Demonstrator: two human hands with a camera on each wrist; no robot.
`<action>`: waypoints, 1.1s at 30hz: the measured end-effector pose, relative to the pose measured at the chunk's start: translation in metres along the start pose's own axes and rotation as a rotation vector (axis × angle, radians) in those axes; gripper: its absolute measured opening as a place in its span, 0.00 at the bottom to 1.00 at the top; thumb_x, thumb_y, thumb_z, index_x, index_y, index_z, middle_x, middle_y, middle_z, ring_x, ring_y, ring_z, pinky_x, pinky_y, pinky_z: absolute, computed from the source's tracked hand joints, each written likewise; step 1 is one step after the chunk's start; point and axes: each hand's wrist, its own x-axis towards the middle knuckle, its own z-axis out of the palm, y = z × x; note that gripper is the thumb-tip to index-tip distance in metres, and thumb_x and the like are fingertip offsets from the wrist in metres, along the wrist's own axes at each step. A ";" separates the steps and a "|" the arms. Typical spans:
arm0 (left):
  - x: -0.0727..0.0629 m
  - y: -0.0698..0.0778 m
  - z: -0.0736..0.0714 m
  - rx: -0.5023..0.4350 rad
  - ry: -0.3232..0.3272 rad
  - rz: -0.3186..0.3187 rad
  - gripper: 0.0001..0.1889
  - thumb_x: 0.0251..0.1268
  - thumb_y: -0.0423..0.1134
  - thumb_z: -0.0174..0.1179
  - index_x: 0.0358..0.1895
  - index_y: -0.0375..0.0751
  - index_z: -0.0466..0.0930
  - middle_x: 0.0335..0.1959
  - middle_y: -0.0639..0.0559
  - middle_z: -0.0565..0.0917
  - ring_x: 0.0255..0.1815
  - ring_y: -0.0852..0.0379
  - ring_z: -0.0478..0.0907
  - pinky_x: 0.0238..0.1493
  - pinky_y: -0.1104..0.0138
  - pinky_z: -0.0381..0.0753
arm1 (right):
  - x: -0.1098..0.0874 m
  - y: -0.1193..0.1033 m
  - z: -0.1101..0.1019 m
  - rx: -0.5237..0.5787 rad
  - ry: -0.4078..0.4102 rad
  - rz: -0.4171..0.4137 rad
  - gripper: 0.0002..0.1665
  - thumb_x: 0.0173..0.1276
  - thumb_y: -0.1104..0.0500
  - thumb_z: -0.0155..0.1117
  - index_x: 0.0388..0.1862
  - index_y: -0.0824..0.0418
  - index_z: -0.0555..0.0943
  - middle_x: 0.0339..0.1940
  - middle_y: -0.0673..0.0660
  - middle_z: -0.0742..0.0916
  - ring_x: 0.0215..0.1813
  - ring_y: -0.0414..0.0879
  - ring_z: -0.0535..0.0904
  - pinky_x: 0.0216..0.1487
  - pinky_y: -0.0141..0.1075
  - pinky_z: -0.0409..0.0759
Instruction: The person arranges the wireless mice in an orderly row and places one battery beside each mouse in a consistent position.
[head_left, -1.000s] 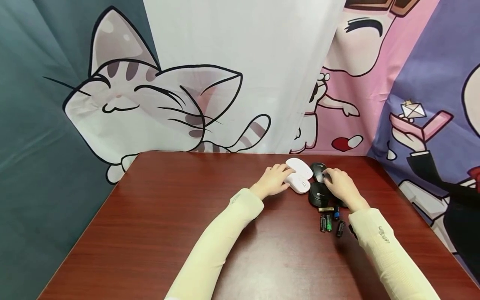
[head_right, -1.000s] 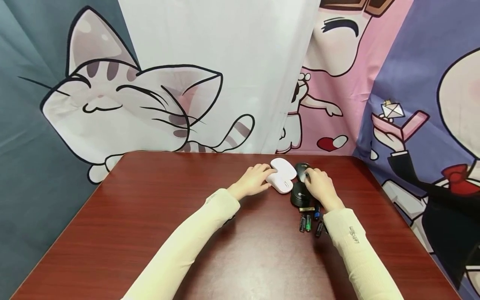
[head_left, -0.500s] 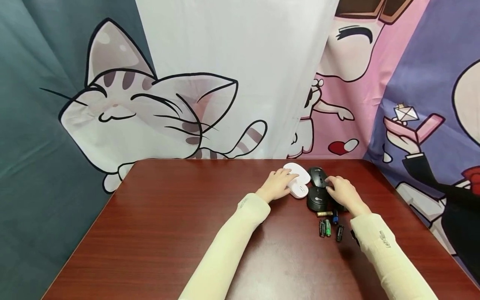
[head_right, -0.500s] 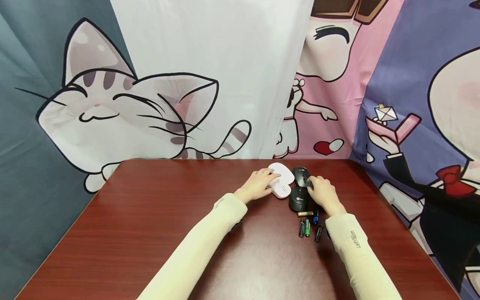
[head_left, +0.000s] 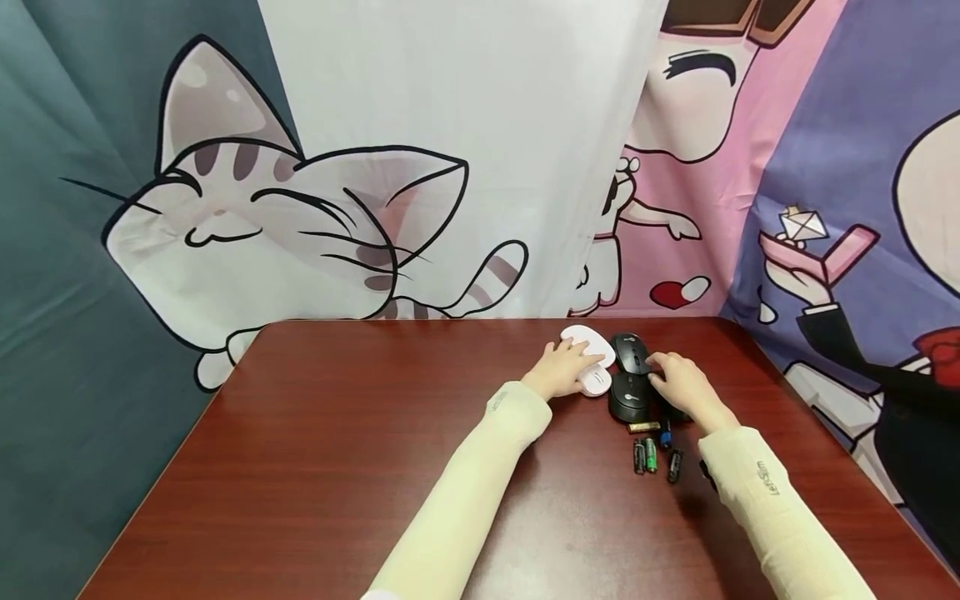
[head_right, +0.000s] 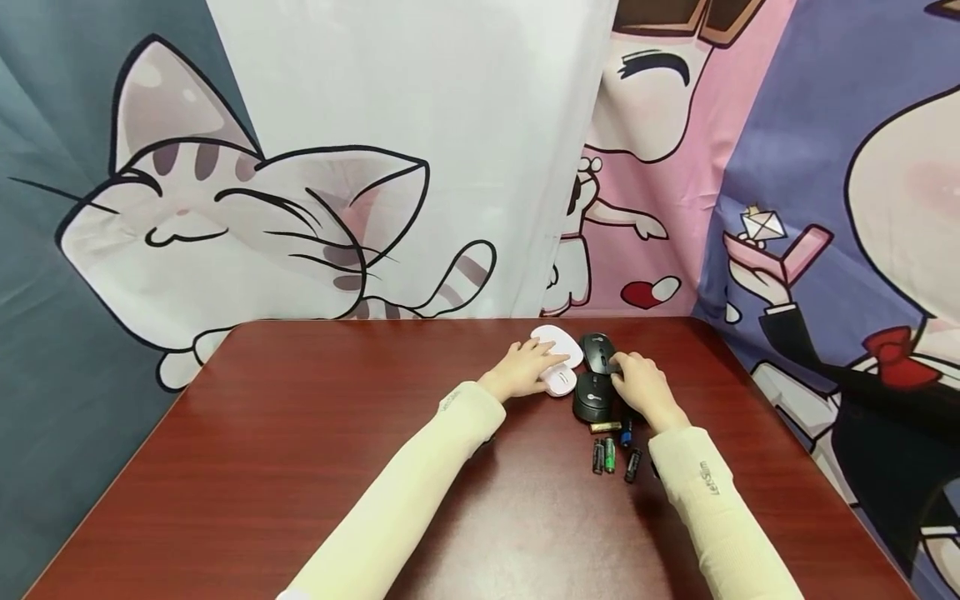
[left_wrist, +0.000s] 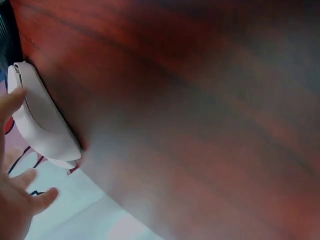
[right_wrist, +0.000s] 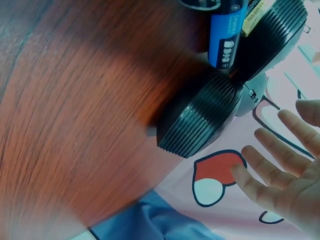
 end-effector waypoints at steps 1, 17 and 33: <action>0.000 0.001 0.000 0.006 -0.022 -0.009 0.35 0.61 0.49 0.61 0.71 0.66 0.57 0.75 0.54 0.58 0.75 0.51 0.53 0.69 0.51 0.59 | -0.001 0.000 0.000 0.002 0.004 0.000 0.16 0.60 0.67 0.58 0.46 0.75 0.77 0.42 0.74 0.81 0.45 0.68 0.78 0.47 0.59 0.74; 0.003 0.010 0.004 0.077 -0.063 0.021 0.33 0.62 0.45 0.61 0.70 0.68 0.60 0.71 0.55 0.65 0.73 0.49 0.58 0.65 0.59 0.67 | -0.005 -0.001 -0.006 -0.005 -0.011 -0.002 0.16 0.61 0.67 0.59 0.47 0.74 0.77 0.44 0.72 0.82 0.45 0.66 0.78 0.47 0.59 0.74; 0.003 -0.001 0.001 -0.061 -0.045 -0.033 0.31 0.56 0.59 0.62 0.64 0.59 0.70 0.62 0.52 0.72 0.56 0.55 0.76 0.55 0.65 0.75 | -0.005 0.000 -0.008 0.000 -0.024 0.009 0.16 0.63 0.65 0.57 0.47 0.74 0.77 0.45 0.73 0.82 0.48 0.68 0.77 0.48 0.60 0.73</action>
